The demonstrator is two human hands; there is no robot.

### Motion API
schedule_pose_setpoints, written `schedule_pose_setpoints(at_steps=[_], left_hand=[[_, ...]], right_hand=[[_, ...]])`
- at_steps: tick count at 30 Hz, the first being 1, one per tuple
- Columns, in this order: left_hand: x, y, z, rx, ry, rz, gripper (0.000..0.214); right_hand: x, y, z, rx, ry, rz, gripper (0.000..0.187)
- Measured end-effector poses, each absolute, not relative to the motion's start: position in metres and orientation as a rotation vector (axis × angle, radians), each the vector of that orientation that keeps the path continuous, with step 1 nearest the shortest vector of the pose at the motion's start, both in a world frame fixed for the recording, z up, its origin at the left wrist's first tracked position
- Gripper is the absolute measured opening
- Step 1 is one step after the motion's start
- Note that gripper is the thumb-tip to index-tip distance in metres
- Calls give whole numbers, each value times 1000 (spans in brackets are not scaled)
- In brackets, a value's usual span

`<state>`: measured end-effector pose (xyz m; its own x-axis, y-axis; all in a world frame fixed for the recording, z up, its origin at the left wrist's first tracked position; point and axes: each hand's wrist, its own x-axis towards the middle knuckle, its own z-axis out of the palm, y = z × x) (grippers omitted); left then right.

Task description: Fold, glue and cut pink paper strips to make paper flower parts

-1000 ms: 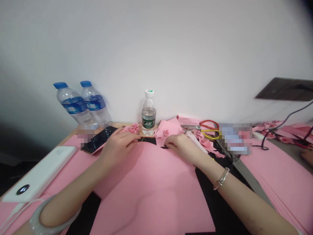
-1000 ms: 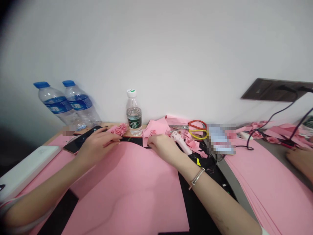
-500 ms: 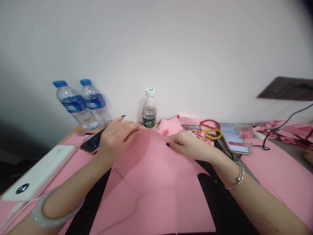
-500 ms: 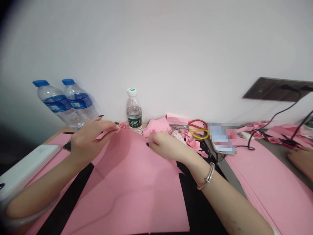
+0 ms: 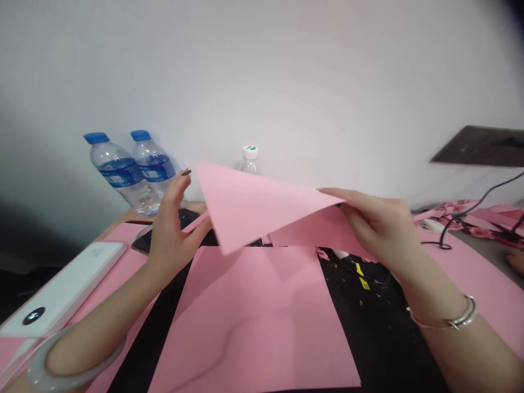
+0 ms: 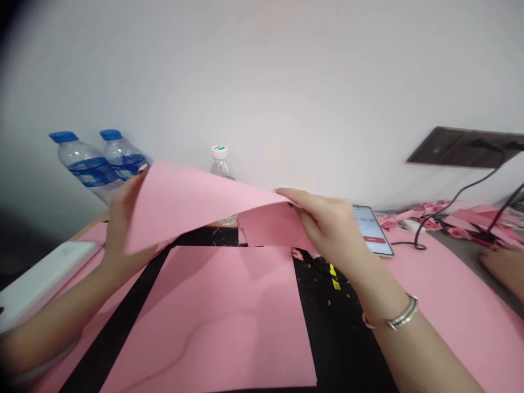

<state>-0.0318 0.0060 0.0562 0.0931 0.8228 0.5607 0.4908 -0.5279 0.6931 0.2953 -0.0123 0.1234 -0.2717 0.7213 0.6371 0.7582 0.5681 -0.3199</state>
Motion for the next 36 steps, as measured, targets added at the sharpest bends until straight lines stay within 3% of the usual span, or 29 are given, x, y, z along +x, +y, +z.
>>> schedule_pose_setpoints(at_steps=[3,8,14,22,26,29,32,36], left_hand=[[-26,10,54,1978,1189,1627,75],[-22,16,58,1685,1066,1470,82],[-19,20,66,1336,928,1211,73],[-30,27,42,1339,1090,1210,60],[-33,26,31,1492,1130,1061,48],[-26,22,27,1482,1097,877,43],[-16,18,20,1507,1080,793,37],[-12,19,9,1727,1213,810,25]], right_hand=[[299,-9,121,-1331,-1777,221,21],[303,-3,107,-1264,-1288,963,18],[288,-19,71,-1233,-1091,1306,21],[263,-53,11,-1171,-1128,1662,21],[268,-42,14,-1174,-1140,1655,31],[272,-22,21,-1257,-1239,1445,35],[274,-3,27,-1390,-1623,1089,32],[281,11,36,-1460,-1898,874,16]])
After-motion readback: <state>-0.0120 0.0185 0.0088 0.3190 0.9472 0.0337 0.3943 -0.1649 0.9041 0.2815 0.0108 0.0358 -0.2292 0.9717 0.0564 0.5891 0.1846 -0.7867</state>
